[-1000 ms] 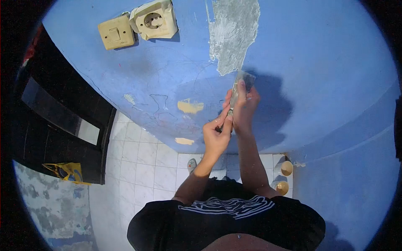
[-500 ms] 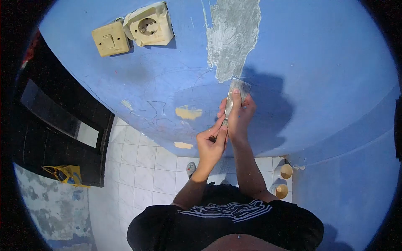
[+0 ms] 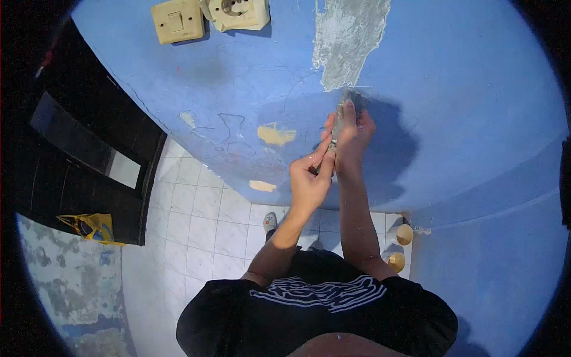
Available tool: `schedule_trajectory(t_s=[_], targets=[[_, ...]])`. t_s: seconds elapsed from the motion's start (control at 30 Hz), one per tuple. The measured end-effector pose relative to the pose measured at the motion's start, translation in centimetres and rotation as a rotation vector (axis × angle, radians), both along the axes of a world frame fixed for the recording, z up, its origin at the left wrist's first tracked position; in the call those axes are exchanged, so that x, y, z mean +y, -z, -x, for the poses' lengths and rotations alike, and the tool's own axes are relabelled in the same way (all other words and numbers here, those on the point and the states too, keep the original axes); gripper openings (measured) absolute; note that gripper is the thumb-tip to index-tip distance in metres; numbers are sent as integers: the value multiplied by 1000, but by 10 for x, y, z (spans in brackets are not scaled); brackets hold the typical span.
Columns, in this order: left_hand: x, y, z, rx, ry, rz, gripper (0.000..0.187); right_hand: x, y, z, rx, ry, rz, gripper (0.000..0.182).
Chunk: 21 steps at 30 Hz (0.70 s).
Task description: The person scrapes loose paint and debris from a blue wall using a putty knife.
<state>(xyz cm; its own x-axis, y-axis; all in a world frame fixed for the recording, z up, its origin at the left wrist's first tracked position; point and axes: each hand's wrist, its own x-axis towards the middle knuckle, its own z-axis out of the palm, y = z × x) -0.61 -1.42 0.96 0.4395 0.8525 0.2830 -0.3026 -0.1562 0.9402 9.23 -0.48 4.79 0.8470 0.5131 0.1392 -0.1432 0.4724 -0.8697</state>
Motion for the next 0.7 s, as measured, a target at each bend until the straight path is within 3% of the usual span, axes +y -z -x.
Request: schedule_trajectory(t_s=[0.4, 0.57, 0.7], targets=[[9, 5, -2, 26, 107, 68, 33, 4, 0, -6, -59, 8, -17, 26], [15, 29, -19, 35, -48, -135, 30, 6, 3, -12, -76, 2, 13, 28], [21, -15, -31, -18, -95, -346, 30, 6, -39, -21, -141, 57, -109, 30]])
